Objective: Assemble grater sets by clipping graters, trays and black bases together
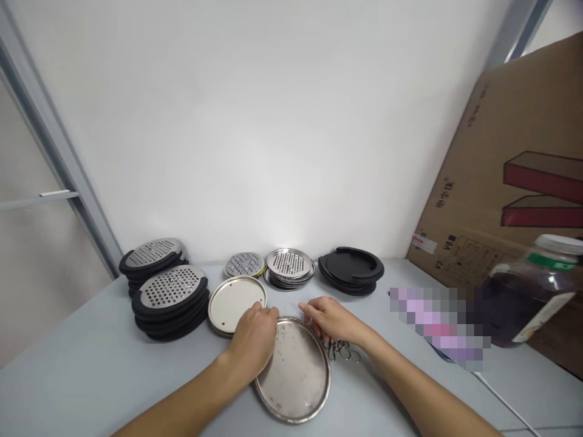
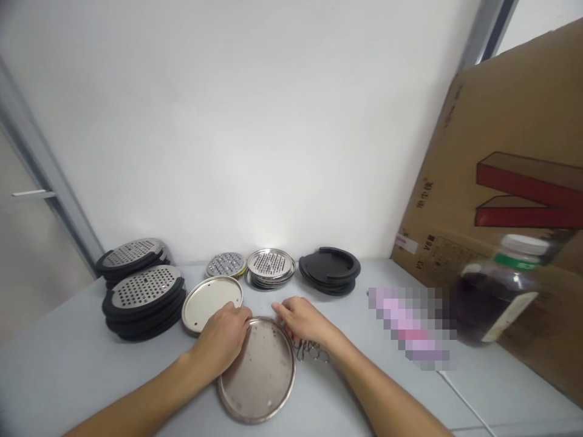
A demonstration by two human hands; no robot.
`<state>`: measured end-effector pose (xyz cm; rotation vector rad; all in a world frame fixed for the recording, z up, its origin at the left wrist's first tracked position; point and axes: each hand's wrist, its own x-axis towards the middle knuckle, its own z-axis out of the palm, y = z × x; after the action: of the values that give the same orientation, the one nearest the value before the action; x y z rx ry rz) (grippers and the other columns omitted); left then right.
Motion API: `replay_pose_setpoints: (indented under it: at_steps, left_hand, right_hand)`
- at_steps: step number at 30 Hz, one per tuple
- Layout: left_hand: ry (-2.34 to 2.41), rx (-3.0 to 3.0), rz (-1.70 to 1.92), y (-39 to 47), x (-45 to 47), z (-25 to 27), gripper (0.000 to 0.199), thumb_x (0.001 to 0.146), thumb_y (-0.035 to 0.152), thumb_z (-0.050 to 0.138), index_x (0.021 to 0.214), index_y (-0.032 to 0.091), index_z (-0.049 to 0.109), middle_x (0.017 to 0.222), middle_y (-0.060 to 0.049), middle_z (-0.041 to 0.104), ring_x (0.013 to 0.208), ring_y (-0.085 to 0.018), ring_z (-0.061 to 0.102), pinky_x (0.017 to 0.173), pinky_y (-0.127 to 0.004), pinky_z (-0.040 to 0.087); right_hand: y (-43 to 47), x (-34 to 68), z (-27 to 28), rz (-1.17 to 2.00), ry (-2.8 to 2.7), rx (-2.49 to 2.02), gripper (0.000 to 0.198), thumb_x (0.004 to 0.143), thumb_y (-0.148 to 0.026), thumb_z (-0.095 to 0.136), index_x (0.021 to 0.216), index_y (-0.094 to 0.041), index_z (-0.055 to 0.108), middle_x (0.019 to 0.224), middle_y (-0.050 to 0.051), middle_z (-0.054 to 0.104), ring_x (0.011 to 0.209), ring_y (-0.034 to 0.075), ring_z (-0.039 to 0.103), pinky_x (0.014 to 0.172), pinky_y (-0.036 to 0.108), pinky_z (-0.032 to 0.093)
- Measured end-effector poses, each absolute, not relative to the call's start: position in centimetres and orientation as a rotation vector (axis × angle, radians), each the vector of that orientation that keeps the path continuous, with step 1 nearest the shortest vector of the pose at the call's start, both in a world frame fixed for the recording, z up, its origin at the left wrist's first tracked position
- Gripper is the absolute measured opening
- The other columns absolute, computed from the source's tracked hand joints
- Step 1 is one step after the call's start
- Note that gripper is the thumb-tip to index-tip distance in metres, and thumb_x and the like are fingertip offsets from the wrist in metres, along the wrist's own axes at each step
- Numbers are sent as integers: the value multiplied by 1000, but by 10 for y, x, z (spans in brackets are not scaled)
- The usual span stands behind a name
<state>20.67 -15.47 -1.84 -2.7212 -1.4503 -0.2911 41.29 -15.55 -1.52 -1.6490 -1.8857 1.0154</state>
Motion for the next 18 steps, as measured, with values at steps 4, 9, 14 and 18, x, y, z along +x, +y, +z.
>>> replay_pose_setpoints:
  at_steps: [4, 9, 14, 18]
  left_hand:
    - [-1358, -2709, -313, -152, 207, -26, 24, 92, 13, 40, 89, 15, 64, 89, -10, 65, 92, -27, 54, 82, -39, 43]
    - [-1346, -2671, -322, -148, 207, -31, 25, 91, 12, 40, 88, 15, 64, 90, -11, 63, 93, -28, 52, 81, -41, 43]
    - [-1332, -2657, -315, -148, 206, -31, 26, 91, 10, 39, 88, 15, 64, 90, -10, 62, 93, -27, 52, 81, -42, 43]
    - [-1352, -2652, -307, -150, 207, -32, 25, 90, 9, 40, 89, 15, 64, 90, -10, 62, 94, -28, 52, 80, -41, 43]
  right_hand:
    - [-158, 412, -15, 858, -1964, -1616, 31, 87, -39, 50, 73, -15, 64, 56, 0, 61, 43, 10, 54, 46, 19, 38]
    - [-158, 413, -19, 707, -2042, -1602, 16, 80, -27, 58, 81, -17, 71, 62, 0, 66, 49, 10, 55, 52, 20, 38]
    - [-157, 415, -22, 654, -2088, -1598, 15, 75, -21, 61, 83, -17, 73, 63, -1, 66, 51, 10, 55, 54, 20, 38]
    - [-156, 416, -21, 634, -2116, -1598, 16, 75, -19, 60, 82, -18, 74, 65, -1, 67, 55, 11, 56, 55, 20, 38]
